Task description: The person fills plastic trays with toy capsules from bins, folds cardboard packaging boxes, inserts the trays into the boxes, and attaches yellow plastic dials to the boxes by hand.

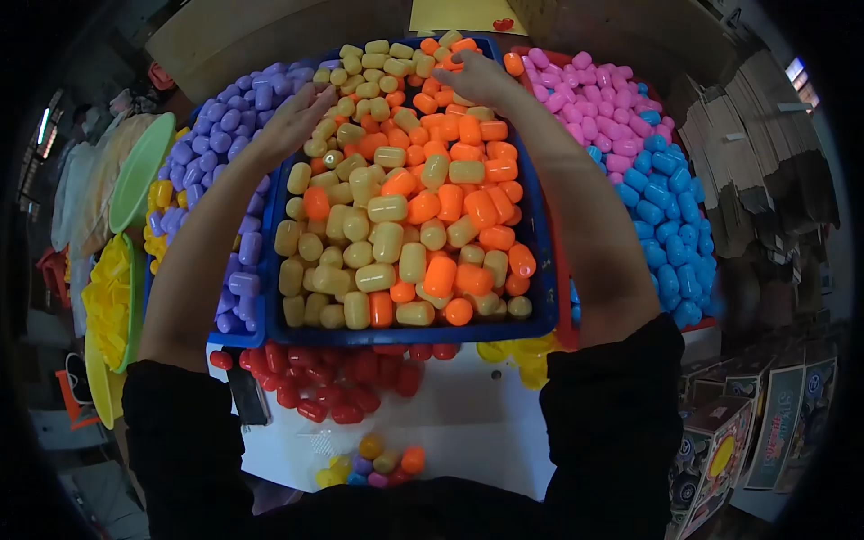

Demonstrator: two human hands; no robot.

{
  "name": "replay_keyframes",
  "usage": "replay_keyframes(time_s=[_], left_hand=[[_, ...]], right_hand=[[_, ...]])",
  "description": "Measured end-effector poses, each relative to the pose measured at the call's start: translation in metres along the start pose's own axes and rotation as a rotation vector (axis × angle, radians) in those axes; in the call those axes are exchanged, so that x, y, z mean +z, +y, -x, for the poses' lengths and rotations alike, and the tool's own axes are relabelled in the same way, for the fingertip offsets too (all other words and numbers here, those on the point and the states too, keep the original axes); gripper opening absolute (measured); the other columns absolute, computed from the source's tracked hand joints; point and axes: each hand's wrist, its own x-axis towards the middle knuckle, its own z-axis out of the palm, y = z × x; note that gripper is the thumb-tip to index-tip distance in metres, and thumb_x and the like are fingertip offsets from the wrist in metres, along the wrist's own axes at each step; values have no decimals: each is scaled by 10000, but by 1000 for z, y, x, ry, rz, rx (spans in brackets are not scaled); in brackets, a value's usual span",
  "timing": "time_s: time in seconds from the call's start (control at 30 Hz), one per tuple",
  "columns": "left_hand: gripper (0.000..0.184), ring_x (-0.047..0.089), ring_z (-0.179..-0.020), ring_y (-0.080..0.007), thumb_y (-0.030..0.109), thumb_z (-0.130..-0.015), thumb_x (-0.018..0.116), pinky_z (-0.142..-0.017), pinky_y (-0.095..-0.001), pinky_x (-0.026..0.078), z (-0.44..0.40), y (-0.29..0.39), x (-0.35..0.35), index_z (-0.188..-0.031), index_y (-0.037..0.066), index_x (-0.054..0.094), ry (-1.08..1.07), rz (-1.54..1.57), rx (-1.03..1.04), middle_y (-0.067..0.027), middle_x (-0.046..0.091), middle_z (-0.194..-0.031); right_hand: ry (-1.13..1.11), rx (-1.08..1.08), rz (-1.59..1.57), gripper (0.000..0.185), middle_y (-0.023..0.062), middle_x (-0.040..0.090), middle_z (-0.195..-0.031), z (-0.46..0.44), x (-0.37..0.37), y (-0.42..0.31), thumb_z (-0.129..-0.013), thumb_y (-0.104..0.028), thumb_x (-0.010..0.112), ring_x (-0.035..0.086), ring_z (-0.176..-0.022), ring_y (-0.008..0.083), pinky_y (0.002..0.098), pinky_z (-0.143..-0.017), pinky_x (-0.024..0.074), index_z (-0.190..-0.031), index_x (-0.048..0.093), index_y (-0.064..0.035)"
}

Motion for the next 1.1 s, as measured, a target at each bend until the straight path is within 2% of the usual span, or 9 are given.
replay_keyframes(time_s=[0.07, 0.17, 0.23, 0.5, 0.53, 0.7, 0.83, 0.97, 1.1], left_hand=[[621, 460, -1127, -366, 487, -897, 444, -952, -390, 374, -53, -47, 12, -1271, -8, 421, 414, -272, 214, -262, 499, -1184], [607, 468, -1114, -356, 520, -873, 452, -937, -423, 383, -102, -74, 18, -1254, 48, 465, 531, -431, 324, -241, 517, -1168], [627, 457, -1178, -329, 528, -903, 359, -958, -398, 379, -103, -63, 21, -1323, 63, 380, 210, -214, 69, -202, 487, -1248], [602, 499, -1111, -250, 498, -902, 381, -929, -348, 399, -123, -101, 21, -1310, 56, 400, -220, 73, -227, -137, 516, -1219], [599, 501, -1106, -244, 496, -902, 384, -927, -345, 401, -25, -79, 21, -1307, 55, 405, -270, 124, -251, -133, 518, -1215], [472, 510, -978, -171, 435, -919, 397, -867, -315, 414, -47, -17, 35, -1136, 46, 554, -331, -59, -133, -77, 548, -1110], [474, 530, -938, -189, 482, -916, 406, -837, -322, 425, 10, 18, 46, -1110, 85, 578, -415, -36, 39, -90, 564, -1079], [453, 554, -995, -292, 429, -899, 459, -852, -374, 428, 78, 33, 63, -1108, 42, 572, -164, -332, 317, -172, 588, -1010], [462, 450, -1137, -355, 390, -895, 497, -934, -411, 389, 126, 23, 81, -1208, 50, 493, 162, -249, 420, -243, 451, -1218]], right_hand=[[215, -86, 227, 734, 185, 509, -1214, -37, 18, 21, -811, -491, 605, 540, -1074, 256, 348, -899, 444, -1315, 379, -8], [226, -234, 143, 745, 185, 489, -1264, -70, 56, 8, -730, -555, 620, 485, -1161, 296, 388, -956, 389, -1235, 486, -24], [132, -164, 114, 729, 180, 495, -1252, -94, 81, 25, -730, -552, 620, 489, -1149, 292, 385, -947, 392, -1219, 494, -27], [-399, 58, 15, 601, 139, 543, -1157, -141, 84, 34, -734, -527, 619, 525, -1052, 259, 360, -881, 416, -1097, 558, -52], [-449, 71, 20, 586, 134, 549, -1146, -43, 65, 21, -735, -524, 619, 529, -1040, 255, 357, -872, 419, -1082, 566, -55], [-616, 139, 35, 528, 113, 573, -1098, 20, 27, -65, -737, -512, 619, 547, -991, 238, 344, -839, 431, -1021, 598, -68], [-519, -127, 269, 383, 62, 608, -875, 94, 15, -75, -761, -438, 614, 571, -792, 194, 304, -709, 449, -875, 591, -74], [-351, -167, 247, 211, 68, 610, -938, 180, 17, -75, -851, -195, 578, 585, -882, 207, 324, -787, 465, -1000, 575, -45], [-161, -188, 176, 288, 115, 582, -1071, 253, 31, -53, -849, -182, 582, 549, -1033, 256, 341, -890, 432, -1093, 541, -35]])
